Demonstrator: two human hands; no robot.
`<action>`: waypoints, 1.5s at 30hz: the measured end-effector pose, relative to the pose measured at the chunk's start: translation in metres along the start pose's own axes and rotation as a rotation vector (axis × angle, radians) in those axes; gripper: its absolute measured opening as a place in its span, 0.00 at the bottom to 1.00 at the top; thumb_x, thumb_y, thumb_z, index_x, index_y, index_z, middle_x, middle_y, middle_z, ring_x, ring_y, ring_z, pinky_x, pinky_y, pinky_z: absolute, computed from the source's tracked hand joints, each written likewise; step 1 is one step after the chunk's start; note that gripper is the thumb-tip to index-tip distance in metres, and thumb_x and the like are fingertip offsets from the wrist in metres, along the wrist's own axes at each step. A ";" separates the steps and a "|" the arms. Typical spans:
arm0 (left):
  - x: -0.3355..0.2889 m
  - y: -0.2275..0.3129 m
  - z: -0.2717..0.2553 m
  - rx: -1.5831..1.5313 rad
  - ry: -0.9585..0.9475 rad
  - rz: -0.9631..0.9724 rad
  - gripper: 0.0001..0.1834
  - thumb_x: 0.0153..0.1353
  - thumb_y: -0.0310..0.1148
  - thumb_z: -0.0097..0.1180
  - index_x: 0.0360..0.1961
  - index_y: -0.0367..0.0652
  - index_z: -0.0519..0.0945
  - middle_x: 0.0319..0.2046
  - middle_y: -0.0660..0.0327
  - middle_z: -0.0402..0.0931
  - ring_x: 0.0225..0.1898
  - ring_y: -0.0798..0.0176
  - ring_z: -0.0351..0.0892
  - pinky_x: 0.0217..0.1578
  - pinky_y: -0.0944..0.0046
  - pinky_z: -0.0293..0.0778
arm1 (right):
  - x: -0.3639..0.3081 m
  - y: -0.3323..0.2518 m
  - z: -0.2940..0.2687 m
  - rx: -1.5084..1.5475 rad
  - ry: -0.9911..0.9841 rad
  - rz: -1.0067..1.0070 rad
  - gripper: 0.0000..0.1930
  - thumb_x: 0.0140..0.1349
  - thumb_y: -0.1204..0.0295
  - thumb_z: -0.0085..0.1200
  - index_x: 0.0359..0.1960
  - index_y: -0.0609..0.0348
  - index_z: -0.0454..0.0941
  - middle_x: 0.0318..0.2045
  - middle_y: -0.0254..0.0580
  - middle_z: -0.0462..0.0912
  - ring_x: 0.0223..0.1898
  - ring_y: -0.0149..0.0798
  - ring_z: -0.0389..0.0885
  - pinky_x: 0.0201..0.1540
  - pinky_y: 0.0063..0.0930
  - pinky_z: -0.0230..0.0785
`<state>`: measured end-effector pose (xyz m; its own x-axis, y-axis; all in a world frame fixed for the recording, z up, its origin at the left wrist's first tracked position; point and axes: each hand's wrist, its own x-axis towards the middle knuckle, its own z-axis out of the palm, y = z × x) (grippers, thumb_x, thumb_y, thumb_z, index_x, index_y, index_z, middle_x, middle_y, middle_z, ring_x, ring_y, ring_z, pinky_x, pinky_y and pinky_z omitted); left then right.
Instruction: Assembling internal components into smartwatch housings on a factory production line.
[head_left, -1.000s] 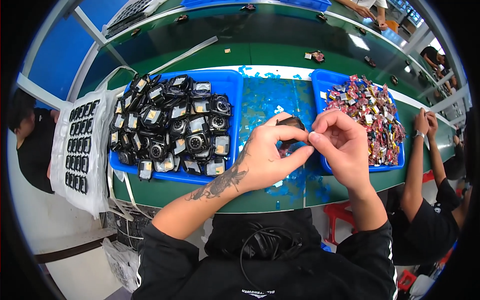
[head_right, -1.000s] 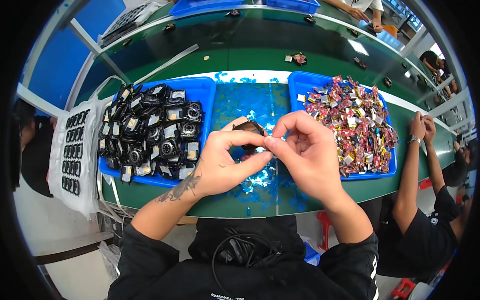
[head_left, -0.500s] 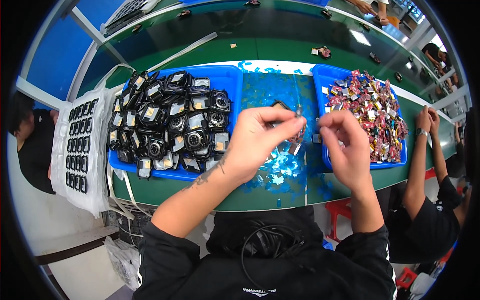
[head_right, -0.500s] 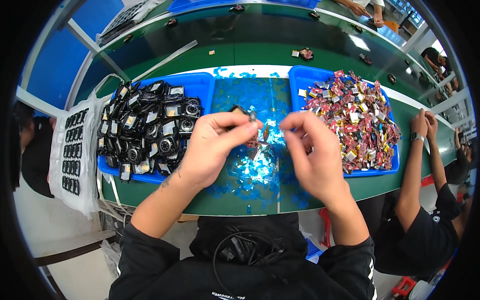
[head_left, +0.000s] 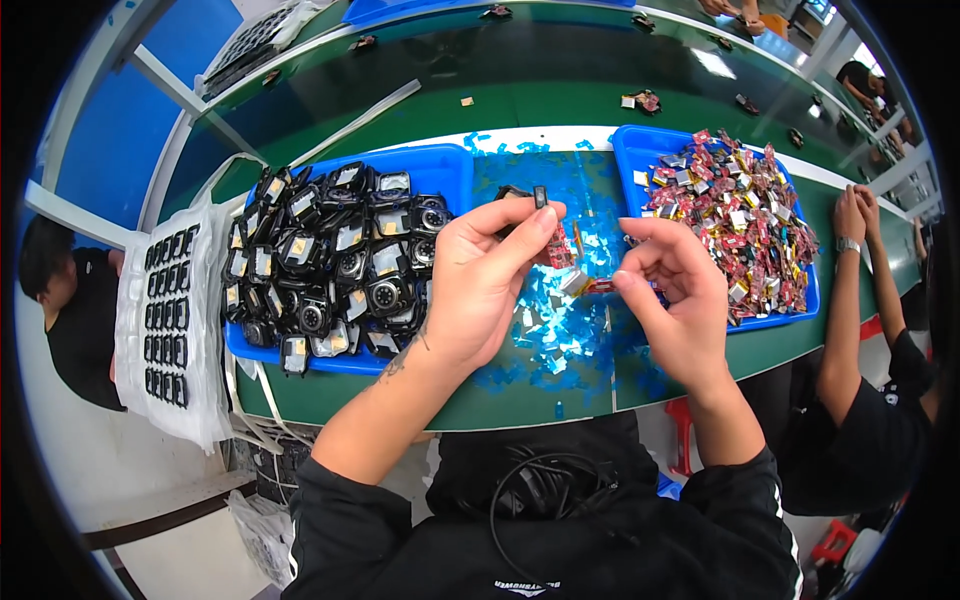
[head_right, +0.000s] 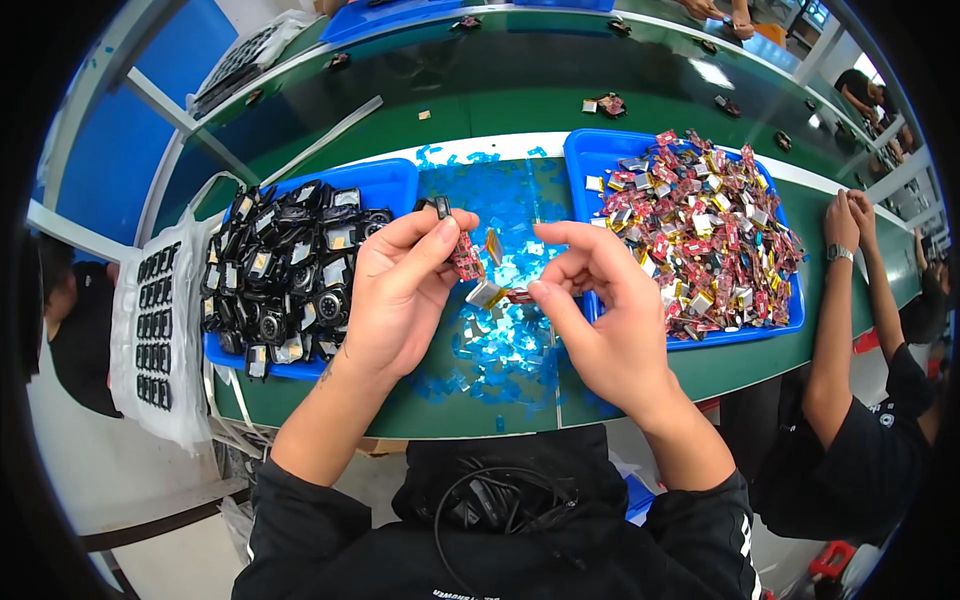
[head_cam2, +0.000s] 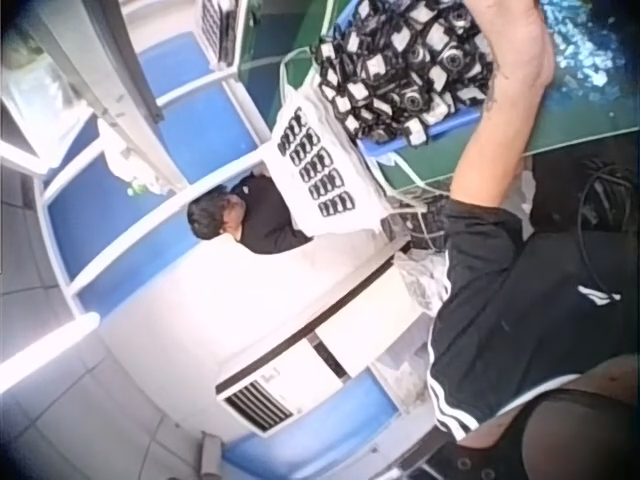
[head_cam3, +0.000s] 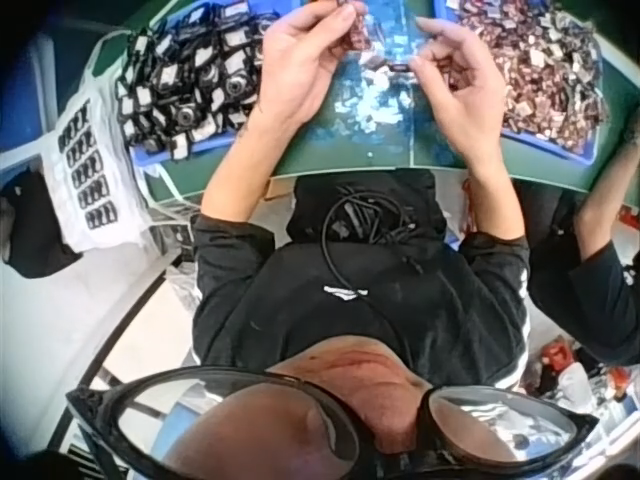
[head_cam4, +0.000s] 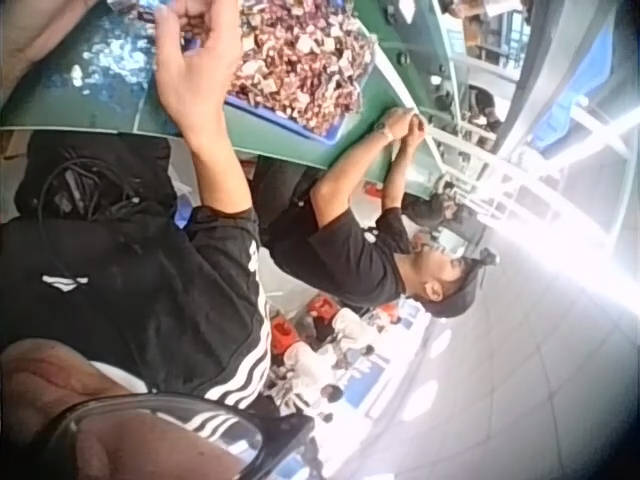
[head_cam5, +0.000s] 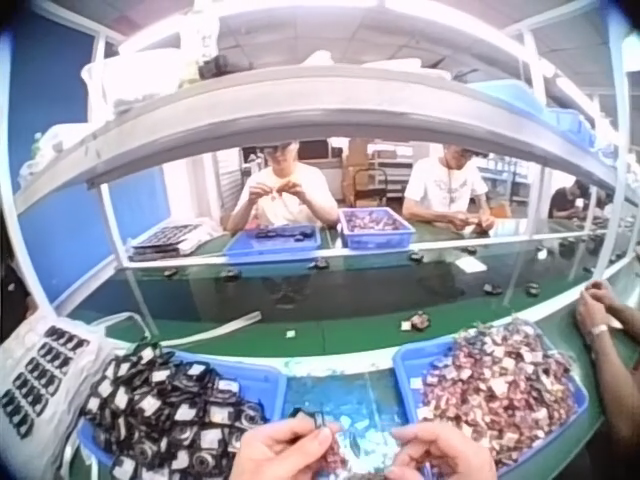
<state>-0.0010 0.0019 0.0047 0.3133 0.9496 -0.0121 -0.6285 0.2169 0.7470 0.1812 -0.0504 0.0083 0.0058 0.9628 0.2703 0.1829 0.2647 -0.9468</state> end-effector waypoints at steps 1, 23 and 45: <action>0.000 -0.001 0.000 0.024 0.022 0.056 0.07 0.63 0.24 0.57 0.40 0.31 0.81 0.35 0.60 0.79 0.37 0.72 0.77 0.40 0.71 0.74 | -0.002 -0.001 0.001 0.004 -0.004 0.000 0.19 0.58 0.83 0.56 0.53 0.65 0.72 0.30 0.35 0.79 0.33 0.25 0.78 0.38 0.19 0.70; -0.007 -0.014 0.001 0.257 -0.007 0.336 0.08 0.59 0.18 0.58 0.41 0.28 0.79 0.38 0.56 0.78 0.41 0.67 0.78 0.43 0.69 0.75 | -0.008 0.006 0.017 -0.193 0.071 -0.148 0.10 0.55 0.83 0.58 0.39 0.65 0.79 0.32 0.44 0.82 0.33 0.37 0.82 0.38 0.27 0.73; -0.013 -0.014 0.006 0.442 -0.092 0.314 0.15 0.55 0.15 0.60 0.46 0.28 0.79 0.41 0.55 0.78 0.41 0.68 0.77 0.46 0.69 0.75 | -0.008 0.003 0.018 0.047 0.184 -0.011 0.06 0.58 0.83 0.57 0.37 0.67 0.77 0.28 0.32 0.76 0.27 0.20 0.74 0.29 0.14 0.66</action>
<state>0.0082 -0.0145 -0.0015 0.2321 0.9253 0.2998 -0.3489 -0.2085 0.9137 0.1643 -0.0559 -0.0001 0.1848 0.9344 0.3045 0.1381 0.2820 -0.9494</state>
